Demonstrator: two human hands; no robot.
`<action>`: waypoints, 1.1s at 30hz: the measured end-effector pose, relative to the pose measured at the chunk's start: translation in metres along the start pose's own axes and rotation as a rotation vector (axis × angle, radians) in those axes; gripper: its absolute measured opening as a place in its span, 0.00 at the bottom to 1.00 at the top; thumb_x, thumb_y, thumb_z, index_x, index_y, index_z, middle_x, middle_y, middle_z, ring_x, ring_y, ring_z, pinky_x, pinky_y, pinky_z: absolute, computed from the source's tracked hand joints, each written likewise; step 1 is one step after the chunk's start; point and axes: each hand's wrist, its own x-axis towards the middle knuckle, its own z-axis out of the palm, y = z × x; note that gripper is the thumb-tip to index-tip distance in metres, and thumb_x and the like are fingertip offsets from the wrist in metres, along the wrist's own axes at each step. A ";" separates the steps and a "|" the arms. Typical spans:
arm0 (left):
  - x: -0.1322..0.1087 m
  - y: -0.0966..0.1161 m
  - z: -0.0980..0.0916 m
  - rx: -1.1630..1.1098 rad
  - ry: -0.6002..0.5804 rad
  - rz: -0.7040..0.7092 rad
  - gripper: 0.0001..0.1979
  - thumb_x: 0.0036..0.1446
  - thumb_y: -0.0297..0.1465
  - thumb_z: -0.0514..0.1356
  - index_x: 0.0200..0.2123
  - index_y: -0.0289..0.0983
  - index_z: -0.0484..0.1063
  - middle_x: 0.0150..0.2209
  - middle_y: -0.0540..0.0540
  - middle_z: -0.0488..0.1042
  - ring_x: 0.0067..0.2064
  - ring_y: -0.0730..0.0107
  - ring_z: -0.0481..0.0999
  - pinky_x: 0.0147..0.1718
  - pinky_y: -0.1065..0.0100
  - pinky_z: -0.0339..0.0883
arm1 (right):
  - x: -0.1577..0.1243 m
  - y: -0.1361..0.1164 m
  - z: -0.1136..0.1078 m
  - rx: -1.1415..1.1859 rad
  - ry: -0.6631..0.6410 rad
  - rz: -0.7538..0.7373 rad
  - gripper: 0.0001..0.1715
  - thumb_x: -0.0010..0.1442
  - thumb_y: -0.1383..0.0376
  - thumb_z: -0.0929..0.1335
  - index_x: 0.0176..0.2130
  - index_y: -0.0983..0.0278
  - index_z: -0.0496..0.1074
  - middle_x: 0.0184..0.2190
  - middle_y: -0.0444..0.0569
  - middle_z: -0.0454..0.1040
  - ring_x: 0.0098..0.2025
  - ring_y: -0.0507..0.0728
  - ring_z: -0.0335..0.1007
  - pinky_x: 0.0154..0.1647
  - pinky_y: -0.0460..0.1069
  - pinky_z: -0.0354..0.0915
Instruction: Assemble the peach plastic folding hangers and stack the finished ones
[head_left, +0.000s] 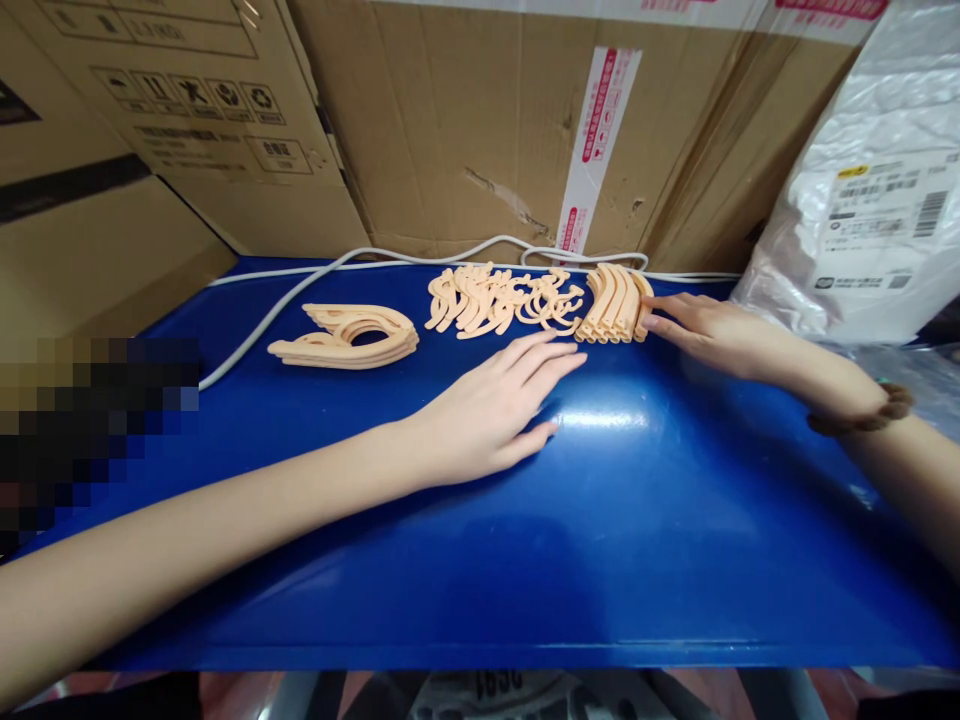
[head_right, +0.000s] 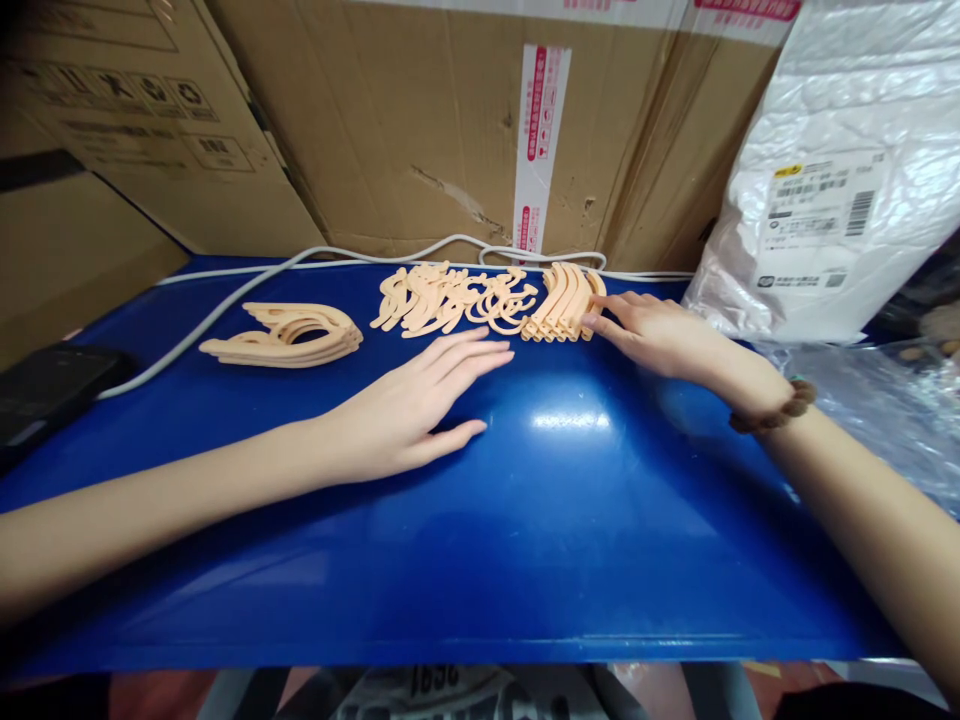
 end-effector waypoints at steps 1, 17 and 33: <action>-0.006 0.000 0.000 -0.008 -0.009 -0.004 0.28 0.64 0.33 0.53 0.66 0.34 0.51 0.66 0.37 0.57 0.69 0.55 0.50 0.66 0.51 0.51 | 0.000 0.000 0.000 0.004 0.005 -0.007 0.45 0.64 0.40 0.49 0.63 0.66 0.62 0.60 0.61 0.67 0.60 0.71 0.64 0.60 0.66 0.59; -0.023 -0.006 0.007 -0.071 -0.010 -0.031 0.24 0.66 0.34 0.51 0.63 0.34 0.56 0.63 0.37 0.61 0.69 0.55 0.51 0.65 0.51 0.54 | -0.010 -0.010 0.000 -0.115 0.116 0.161 0.37 0.66 0.43 0.51 0.53 0.63 0.70 0.46 0.57 0.78 0.41 0.68 0.76 0.39 0.60 0.68; -0.024 -0.008 0.009 -0.037 -0.036 -0.072 0.24 0.66 0.38 0.51 0.62 0.33 0.57 0.63 0.37 0.62 0.68 0.55 0.51 0.66 0.52 0.53 | -0.011 -0.012 -0.002 -0.120 0.115 0.241 0.37 0.65 0.44 0.51 0.55 0.62 0.70 0.42 0.58 0.78 0.40 0.70 0.75 0.37 0.61 0.67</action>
